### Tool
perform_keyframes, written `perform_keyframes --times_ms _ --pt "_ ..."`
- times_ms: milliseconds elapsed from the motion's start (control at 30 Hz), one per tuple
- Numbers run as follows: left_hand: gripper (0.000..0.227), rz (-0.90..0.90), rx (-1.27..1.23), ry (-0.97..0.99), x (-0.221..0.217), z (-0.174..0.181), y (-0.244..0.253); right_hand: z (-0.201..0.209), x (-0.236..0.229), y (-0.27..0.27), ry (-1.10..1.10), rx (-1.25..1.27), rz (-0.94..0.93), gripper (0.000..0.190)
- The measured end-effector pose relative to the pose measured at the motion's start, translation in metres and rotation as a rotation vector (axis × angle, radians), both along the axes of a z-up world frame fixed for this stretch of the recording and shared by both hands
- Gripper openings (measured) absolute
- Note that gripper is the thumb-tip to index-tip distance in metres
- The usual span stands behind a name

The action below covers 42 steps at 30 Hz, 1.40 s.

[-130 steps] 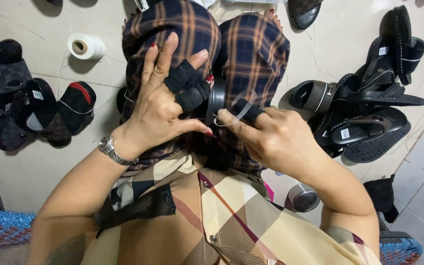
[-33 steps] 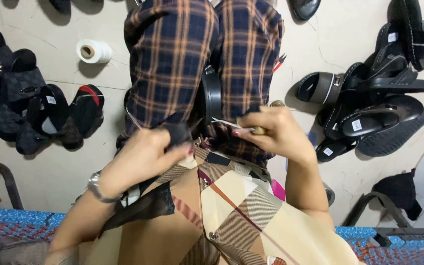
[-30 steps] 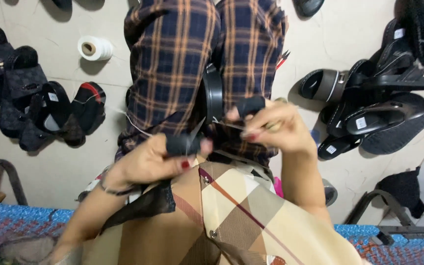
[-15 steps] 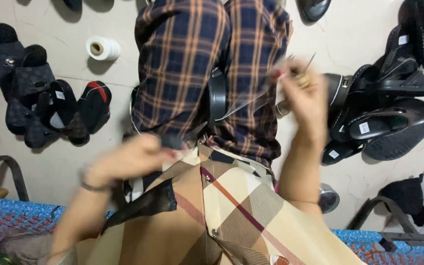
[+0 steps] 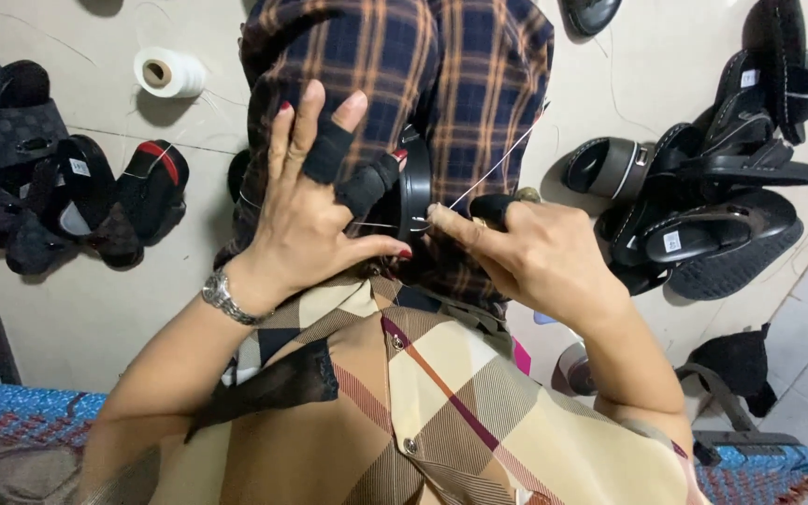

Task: The person is sitting on the floor and sewing a black shoe using a needle and white thread. They repeatedly push the needle through the shoe's sole and pull the thread tight to secure the stitches.

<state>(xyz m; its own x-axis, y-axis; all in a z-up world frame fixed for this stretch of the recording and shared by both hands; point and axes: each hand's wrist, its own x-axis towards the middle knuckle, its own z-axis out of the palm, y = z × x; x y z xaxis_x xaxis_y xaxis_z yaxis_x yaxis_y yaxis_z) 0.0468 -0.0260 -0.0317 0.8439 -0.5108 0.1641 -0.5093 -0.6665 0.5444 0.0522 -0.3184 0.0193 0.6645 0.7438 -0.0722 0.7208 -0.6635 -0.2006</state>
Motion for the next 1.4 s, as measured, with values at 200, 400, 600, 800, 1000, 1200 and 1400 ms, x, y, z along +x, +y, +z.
perform_keyframes --times_ms 200,400,600,800,1000,1200,1400 --pt "0.074 0.005 -0.031 -0.073 0.007 0.0 -0.001 0.015 0.004 0.009 -0.057 -0.002 0.055 0.049" --pt "0.075 -0.043 -0.091 -0.085 0.008 -0.008 0.005 0.006 0.009 0.031 -0.109 -0.061 0.178 0.058" --pt "0.107 0.289 -0.149 -0.167 -0.026 0.015 0.005 0.004 -0.006 0.03 -0.118 0.049 -0.009 0.039" --pt "0.024 0.046 -1.364 0.983 -0.044 0.025 -0.001 -0.02 -0.007 0.028 -0.119 0.106 -0.076 0.023" --pt "0.018 0.545 -0.922 0.879 -0.042 0.019 -0.022 -0.026 -0.006 0.028 -0.107 0.235 -0.01 0.015" --pt "0.052 0.428 -0.155 -0.134 -0.066 -0.032 -0.039 0.002 -0.019 0.028 -0.234 0.163 -0.025 0.028" --pt "0.067 0.446 -0.215 -0.101 -0.044 -0.021 -0.031 0.074 -0.028 -0.014 0.087 -0.09 -0.201 0.041"
